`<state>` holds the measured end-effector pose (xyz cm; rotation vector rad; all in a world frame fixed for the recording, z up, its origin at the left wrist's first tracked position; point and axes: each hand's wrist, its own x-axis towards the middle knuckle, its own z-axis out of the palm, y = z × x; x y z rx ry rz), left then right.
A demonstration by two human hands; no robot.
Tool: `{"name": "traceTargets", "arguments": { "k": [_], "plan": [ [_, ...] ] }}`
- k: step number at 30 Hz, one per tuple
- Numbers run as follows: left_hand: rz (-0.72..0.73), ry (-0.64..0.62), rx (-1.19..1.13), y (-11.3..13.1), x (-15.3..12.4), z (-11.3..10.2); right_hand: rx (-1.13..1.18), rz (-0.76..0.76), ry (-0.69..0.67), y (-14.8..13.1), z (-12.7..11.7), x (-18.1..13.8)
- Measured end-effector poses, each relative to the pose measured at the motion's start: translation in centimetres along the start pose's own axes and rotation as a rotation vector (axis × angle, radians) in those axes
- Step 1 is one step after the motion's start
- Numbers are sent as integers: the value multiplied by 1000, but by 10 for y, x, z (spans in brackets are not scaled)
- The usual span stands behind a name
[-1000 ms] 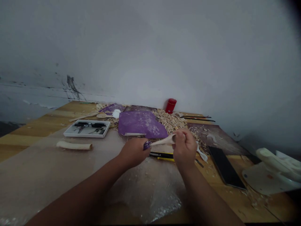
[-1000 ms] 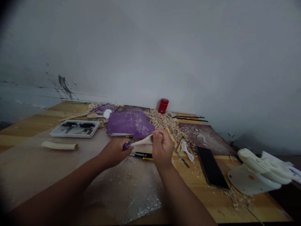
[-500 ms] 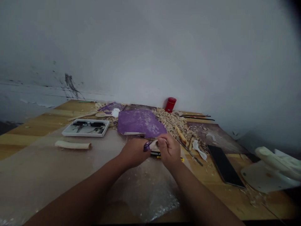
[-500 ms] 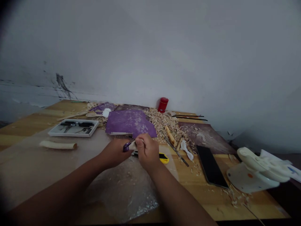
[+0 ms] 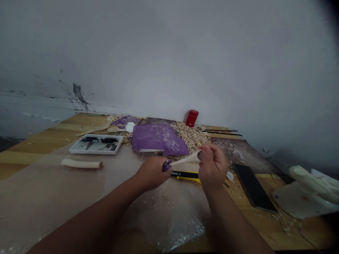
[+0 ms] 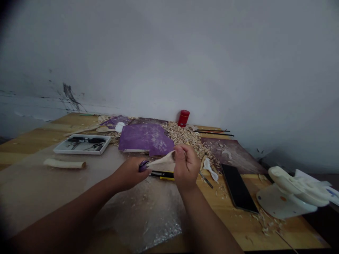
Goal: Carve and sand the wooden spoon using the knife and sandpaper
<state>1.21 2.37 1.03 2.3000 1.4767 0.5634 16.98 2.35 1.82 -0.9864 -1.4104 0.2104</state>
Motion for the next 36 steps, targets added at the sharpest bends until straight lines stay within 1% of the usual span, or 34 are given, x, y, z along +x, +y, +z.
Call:
{"name": "traceTargets", "arguments": {
  "k": [1, 3, 4, 5, 6, 8, 9, 10, 12, 13, 14, 15, 17, 18, 19, 20, 22, 23, 28, 30, 32, 34, 36],
  "plan": [
    [6, -1, -6, 0, 0, 0, -4, -10, -38, 0, 0, 0],
    [33, -2, -17, 0, 0, 1, -27, -102, -269, 0, 0, 0],
    [47, -2, -20, 0, 0, 1, -38, -139, -347, 0, -1, 0],
    [48, -1, -21, 0, 0, 1, -42, -146, -350, 0, -2, 1],
    [37, 1, -22, 0, 0, 1, -39, -121, -271, 0, -3, 1],
    [-1, 6, -23, -1, 0, 0, -20, -38, -65, 1, -4, 2],
    [-17, 4, -22, -1, 0, 0, -17, -20, -34, 1, -4, 2],
    [-25, -1, -19, -1, 0, 0, -23, -32, -69, 1, -4, 2],
    [-16, -17, -13, 0, 0, 0, -60, -122, -277, 0, -2, 2],
    [-4, -20, -11, 0, 0, 1, -75, -159, -358, 0, -2, 2],
    [5, -20, -11, 0, 0, 1, -76, -165, -364, -1, -2, 2],
    [6, -16, -12, 0, 0, 1, -62, -138, -299, -1, -2, 2],
    [-19, -2, -13, -3, 0, 1, -13, -39, -82, -1, -5, 2],
    [-42, 8, -11, -4, 1, 1, 15, 6, 6, 0, -6, 2],
    [-70, 17, -9, -6, 2, 1, 40, 32, 43, 2, -7, 1],
    [-95, 27, -6, -9, 3, 1, 54, 35, 28, 3, -8, 1],
    [-125, 49, 0, -12, 5, 0, 37, 6, -71, 5, -9, 1],
    [-128, 55, 4, -13, 5, 0, 16, -10, -97, 5, -9, 2],
    [-101, 37, 9, -12, 5, 0, -35, -13, -150, 4, -18, 11],
    [-95, 29, 9, -10, 4, 1, -62, -57, -194, 2, -19, 12],
    [-91, 23, 9, -9, 4, 1, -93, -134, -225, 1, -16, 9],
    [-54, 6, 8, -8, 4, 2, -108, -200, -325, 0, -8, 5],
    [1, -8, 4, -7, 4, 2, -104, -206, -434, 0, 2, 1]
  ]
}}
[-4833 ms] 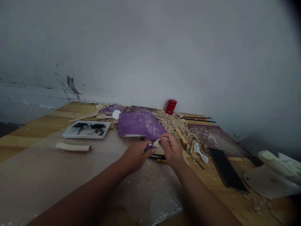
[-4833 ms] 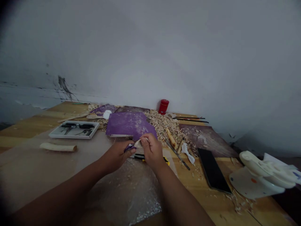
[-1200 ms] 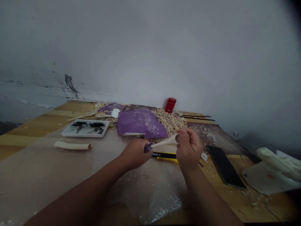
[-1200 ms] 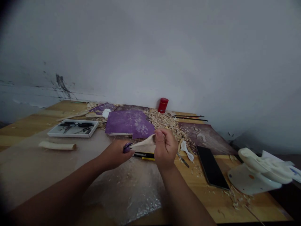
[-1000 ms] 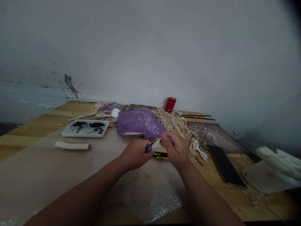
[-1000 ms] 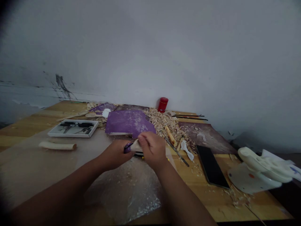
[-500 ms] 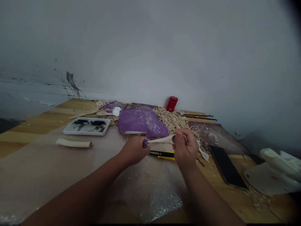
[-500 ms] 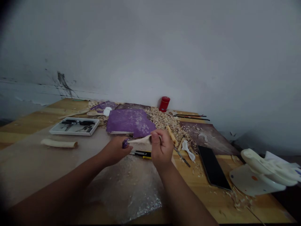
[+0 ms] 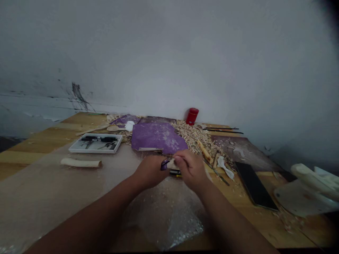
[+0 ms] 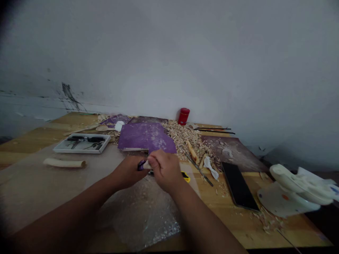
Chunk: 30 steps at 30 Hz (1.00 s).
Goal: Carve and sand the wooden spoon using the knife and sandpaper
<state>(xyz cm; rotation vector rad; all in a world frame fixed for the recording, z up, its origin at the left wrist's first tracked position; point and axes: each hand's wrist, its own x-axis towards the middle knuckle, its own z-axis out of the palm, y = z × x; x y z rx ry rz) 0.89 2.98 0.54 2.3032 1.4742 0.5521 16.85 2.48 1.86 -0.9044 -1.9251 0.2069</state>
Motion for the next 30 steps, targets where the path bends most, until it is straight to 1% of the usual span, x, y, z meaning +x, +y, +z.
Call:
{"name": "traceTargets", "arguments": {
  "k": [1, 2, 3, 6, 7, 8, 11, 15, 17, 20, 25, 27, 29, 30],
  "plan": [
    [22, 0, -1, 0, 0, 0, 13, 3, -42, 0, 3, 1],
    [33, 10, 0, 0, 0, 0, 28, 18, -49, 1, 5, 1],
    [25, 24, 4, 0, 0, 0, 49, 47, -8, 2, 5, 2],
    [-43, 59, 22, -3, 1, -1, 126, 159, 261, 6, -4, 2],
    [-70, 67, 22, -4, 1, -2, 153, 188, 331, 7, -8, 1],
    [-93, 74, 20, -5, 1, -2, 172, 199, 358, 8, -11, 1],
    [-130, 104, 18, -7, 3, -4, 158, 173, 309, 7, -15, -1],
    [-142, 121, 21, -6, 3, -6, 173, 216, 428, 7, -21, 0],
    [-132, 128, 11, -4, 3, -6, 185, 225, 409, 6, -24, 0],
    [-99, 131, 0, -4, 2, -5, 145, 183, 372, 3, -26, 1],
    [-86, 97, 23, -5, 2, -5, -30, 18, 310, -7, -26, 1],
    [-92, 96, 41, -5, 2, -6, -55, -3, 347, -8, -29, 1],
    [-92, 99, 58, -5, 2, -6, -42, 20, 404, -8, -32, 0],
    [-91, 99, 67, -5, 2, -6, -36, 30, 405, -7, -33, 0]
  ]
}}
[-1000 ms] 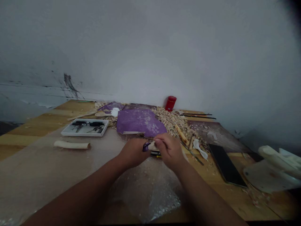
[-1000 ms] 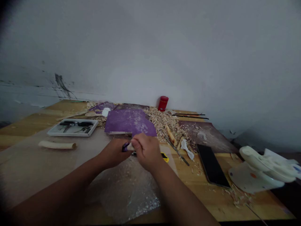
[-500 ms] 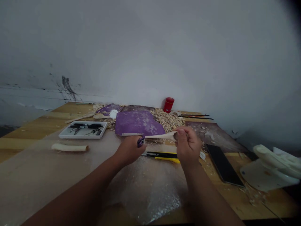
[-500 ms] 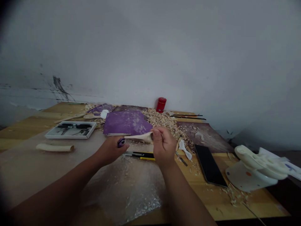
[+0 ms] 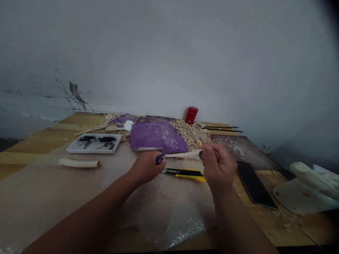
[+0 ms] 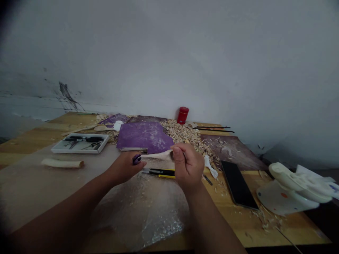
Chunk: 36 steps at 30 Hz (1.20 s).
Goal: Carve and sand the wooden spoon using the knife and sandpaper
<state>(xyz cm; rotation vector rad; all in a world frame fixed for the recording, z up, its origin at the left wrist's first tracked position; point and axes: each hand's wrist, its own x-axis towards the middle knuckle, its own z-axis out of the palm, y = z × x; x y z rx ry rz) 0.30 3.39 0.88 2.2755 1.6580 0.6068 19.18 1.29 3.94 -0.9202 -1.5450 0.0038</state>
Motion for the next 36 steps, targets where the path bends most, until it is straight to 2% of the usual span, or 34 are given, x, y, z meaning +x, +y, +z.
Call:
{"name": "traceTargets", "arguments": {
  "k": [2, 5, 7, 12, 17, 21, 22, 25, 26, 29, 31, 34, 36],
  "plan": [
    [13, -9, 19, 1, -1, 0, -12, -15, -92, 1, 2, 0],
    [77, -52, 60, 3, -3, 1, -48, -101, -338, 1, 8, -2],
    [112, -73, 82, 4, -4, 1, -60, -136, -423, 0, 12, -4],
    [116, -74, 96, 7, -6, 0, -45, -67, -343, 1, 20, -10],
    [132, -74, 101, 6, -5, -1, 19, -69, -431, 3, 28, -13],
    [103, -65, 87, 5, -6, 2, -3, 2, -309, 4, 25, -11],
    [103, -71, 82, 6, -6, 2, -9, 5, -328, 4, 25, -12],
    [128, -99, 61, 8, -6, 3, -6, -42, -502, 6, 28, -15],
    [132, -103, 54, 8, -6, 4, 1, -45, -511, 6, 29, -15],
    [91, -82, 61, 8, -6, 5, 17, 41, -344, 9, 30, -16],
    [76, -62, 71, 7, -5, 7, 23, 77, -301, 10, 31, -16],
    [119, -69, 50, 6, -4, 9, 39, 11, -448, 10, 34, -17],
    [129, -72, 38, 6, -4, 10, 44, 2, -441, 10, 33, -16]
  ]
}}
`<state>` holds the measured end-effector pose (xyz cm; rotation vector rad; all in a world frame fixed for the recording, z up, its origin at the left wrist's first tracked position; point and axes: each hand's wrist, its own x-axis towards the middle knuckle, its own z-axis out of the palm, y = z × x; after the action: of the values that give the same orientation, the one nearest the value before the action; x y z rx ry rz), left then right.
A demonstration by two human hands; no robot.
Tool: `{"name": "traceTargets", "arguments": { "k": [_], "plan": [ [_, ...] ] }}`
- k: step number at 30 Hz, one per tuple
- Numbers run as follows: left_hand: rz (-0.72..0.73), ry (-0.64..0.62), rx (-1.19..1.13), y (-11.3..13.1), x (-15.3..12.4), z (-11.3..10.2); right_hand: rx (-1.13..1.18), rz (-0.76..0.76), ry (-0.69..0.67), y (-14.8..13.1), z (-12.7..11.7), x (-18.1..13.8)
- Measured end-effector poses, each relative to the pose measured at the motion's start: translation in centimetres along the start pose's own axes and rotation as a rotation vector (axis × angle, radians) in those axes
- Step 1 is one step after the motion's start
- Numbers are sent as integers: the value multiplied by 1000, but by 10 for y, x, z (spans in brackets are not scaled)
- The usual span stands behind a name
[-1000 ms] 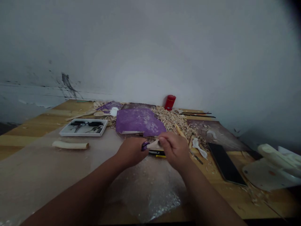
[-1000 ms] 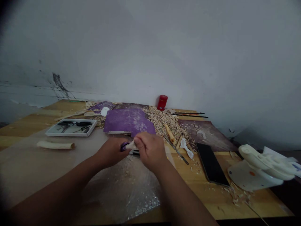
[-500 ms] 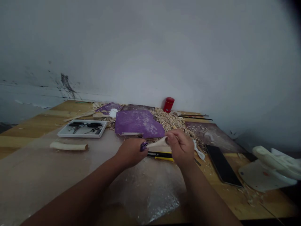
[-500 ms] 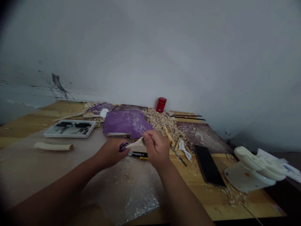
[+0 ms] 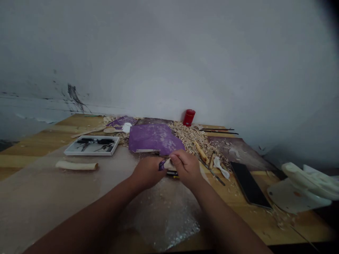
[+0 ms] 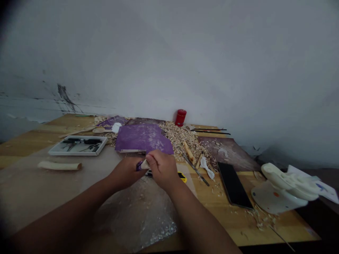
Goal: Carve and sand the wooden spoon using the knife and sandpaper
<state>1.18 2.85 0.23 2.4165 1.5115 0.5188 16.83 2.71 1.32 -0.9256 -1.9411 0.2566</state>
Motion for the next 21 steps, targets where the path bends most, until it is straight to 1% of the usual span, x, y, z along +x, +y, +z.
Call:
{"name": "traceTargets", "arguments": {
  "k": [3, 4, 5, 8, 9, 12, 13, 14, 17, 18, 21],
  "plan": [
    [-53, 12, 4, 1, 0, -1, 19, 109, 194, 2, -2, -1],
    [-67, 9, 3, 2, 0, -2, 26, 129, 213, 3, -1, -1],
    [-72, 2, 0, 2, -1, -2, 31, 126, 189, 3, 0, -2],
    [-36, -17, -21, 3, -1, -2, 31, 27, 14, 3, 3, -2],
    [-30, -12, -23, 3, -1, -2, 31, 27, 24, 3, 3, -1],
    [-67, 12, -10, 2, -1, -1, 46, 134, 260, 3, 0, 0],
    [-79, 13, -4, 1, -1, -1, 51, 155, 293, 4, 0, 0],
    [-84, 8, -1, 1, 0, -1, 54, 156, 271, 4, 1, 0],
    [-51, -11, -10, 0, 0, -1, 53, 57, 39, 5, 4, 0],
    [-48, -12, -12, 0, 0, -1, 58, 52, 29, 5, 5, 0],
    [-66, 3, -13, 0, 0, -1, 101, 159, 232, 4, 4, 0]
  ]
}}
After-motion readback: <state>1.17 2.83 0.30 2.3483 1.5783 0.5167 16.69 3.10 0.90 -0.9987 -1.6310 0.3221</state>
